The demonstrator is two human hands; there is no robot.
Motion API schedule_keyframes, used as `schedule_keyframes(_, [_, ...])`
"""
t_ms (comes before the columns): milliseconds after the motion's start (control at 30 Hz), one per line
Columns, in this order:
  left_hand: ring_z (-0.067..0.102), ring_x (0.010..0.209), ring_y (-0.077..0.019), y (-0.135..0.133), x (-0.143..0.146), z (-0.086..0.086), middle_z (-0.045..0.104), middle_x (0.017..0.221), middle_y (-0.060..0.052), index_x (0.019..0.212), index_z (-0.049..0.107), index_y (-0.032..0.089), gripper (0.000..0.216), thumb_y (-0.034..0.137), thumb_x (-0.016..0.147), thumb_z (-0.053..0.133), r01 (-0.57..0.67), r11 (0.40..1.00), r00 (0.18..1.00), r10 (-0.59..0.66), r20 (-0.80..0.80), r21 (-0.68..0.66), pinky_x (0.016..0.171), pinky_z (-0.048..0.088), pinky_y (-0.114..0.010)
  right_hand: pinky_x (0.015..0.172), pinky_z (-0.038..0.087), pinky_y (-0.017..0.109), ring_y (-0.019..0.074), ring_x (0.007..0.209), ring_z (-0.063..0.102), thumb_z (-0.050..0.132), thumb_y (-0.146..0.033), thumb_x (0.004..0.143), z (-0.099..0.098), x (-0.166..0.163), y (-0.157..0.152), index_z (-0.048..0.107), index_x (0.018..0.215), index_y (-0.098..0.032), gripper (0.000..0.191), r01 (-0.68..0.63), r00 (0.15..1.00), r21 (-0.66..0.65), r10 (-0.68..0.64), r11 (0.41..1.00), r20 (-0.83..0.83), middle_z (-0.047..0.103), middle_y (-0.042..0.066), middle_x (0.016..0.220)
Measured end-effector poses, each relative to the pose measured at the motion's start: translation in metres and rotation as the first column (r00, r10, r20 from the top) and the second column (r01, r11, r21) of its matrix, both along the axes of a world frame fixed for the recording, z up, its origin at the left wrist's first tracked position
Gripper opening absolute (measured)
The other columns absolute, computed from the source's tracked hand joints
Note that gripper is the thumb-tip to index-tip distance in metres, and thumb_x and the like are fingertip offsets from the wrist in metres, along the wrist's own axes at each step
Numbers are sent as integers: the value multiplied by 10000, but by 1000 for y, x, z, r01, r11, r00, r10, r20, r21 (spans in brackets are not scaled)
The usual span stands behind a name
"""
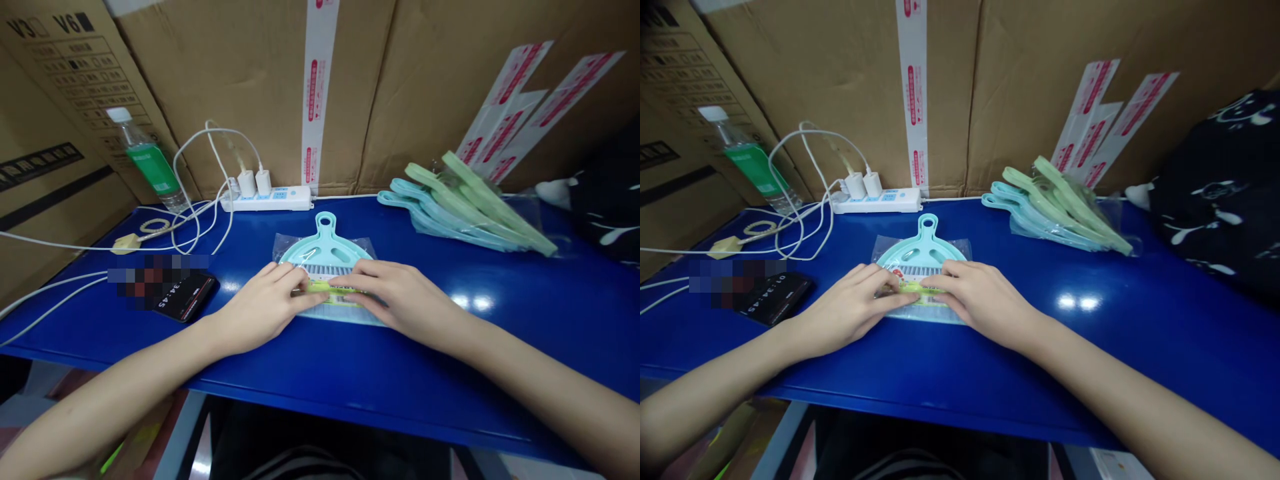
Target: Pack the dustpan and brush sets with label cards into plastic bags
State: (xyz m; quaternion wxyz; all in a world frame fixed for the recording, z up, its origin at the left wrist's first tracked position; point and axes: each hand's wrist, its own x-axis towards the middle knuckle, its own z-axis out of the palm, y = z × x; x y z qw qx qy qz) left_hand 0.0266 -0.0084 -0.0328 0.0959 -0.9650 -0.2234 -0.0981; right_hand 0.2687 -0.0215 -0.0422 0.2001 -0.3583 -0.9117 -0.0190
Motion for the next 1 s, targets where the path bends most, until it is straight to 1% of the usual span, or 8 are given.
schedule_keyframes(100, [543, 894, -213, -1, 1, 0, 606, 968, -68, 1267, 605, 265, 371, 149, 974, 410, -46, 999, 997, 47, -58, 21, 764, 428, -348, 547, 410, 249, 142, 615, 569, 441, -117, 943, 2, -1, -2, 726, 1055, -279, 347, -14, 997, 105, 6, 994, 76, 619, 18, 754])
schedule_keyframes(200, [539, 882, -216, -1, 2, 0, 592, 931, -68, 1266, 613, 279, 368, 163, 973, 423, -67, 997, 994, 71, -81, 49, 758, 421, -345, 544, 399, 251, 142, 608, 560, 408, -76, 936, 2, -2, -2, 742, 958, -265, 384, -54, 991, 193, 29, 980, 133, 620, 25, 748])
schedule_keyframes(267, [542, 883, -218, -2, 2, -1, 585, 907, -69, 1264, 618, 275, 369, 160, 973, 422, -68, 996, 994, 73, -86, 66, 750, 419, -337, 528, 398, 259, 149, 584, 552, 388, -53, 930, 2, -3, -2, 738, 968, -249, 402, -83, 984, 230, 43, 970, 172, 611, 29, 735])
schedule_keyframes(367, [545, 902, -223, -4, 3, 0, 587, 906, -74, 1255, 626, 260, 370, 148, 963, 428, -83, 993, 992, 90, -92, 80, 764, 422, -340, 534, 424, 279, 167, 584, 554, 396, -27, 905, 2, -2, -2, 713, 1077, -233, 415, -114, 966, 244, 50, 963, 254, 606, 34, 745])
schedule_keyframes(533, [535, 915, -230, -5, 1, 4, 597, 940, -80, 1202, 662, 261, 368, 129, 925, 460, -129, 990, 984, 136, -113, 63, 774, 431, -351, 653, 501, 310, 187, 730, 603, 447, -34, 868, 11, 7, 0, 680, 1186, -264, 456, -145, 938, 120, 98, 982, 332, 652, 65, 877])
schedule_keyframes(700, [510, 866, -236, 1, -7, 15, 591, 932, -83, 1080, 730, 283, 369, 111, 898, 460, -169, 985, 981, 171, -89, 35, 719, 431, -358, 746, 503, 362, 205, 842, 588, 410, -19, 841, 23, 21, 2, 746, 1057, -296, 486, -113, 946, -38, 119, 993, 301, 648, 81, 935])
schedule_keyframes(867, [497, 848, -221, 4, -14, 26, 566, 906, -67, 1022, 758, 293, 370, 143, 855, 464, -218, 972, 974, 211, -86, -88, 758, 447, -381, 663, 483, 350, 217, 781, 535, 403, -60, 829, 32, 29, 3, 784, 921, -272, 446, -97, 965, -145, 128, 985, 228, 594, 87, 816])
schedule_keyframes(1000, [503, 809, -207, 7, -19, 31, 569, 842, -56, 958, 775, 264, 336, 232, 842, 461, -261, 950, 965, 254, -62, -171, 734, 448, -364, 627, 477, 330, 199, 710, 541, 434, -79, 772, 38, 35, 3, 785, 918, -272, 426, -58, 977, -238, 104, 970, 185, 568, 55, 715])
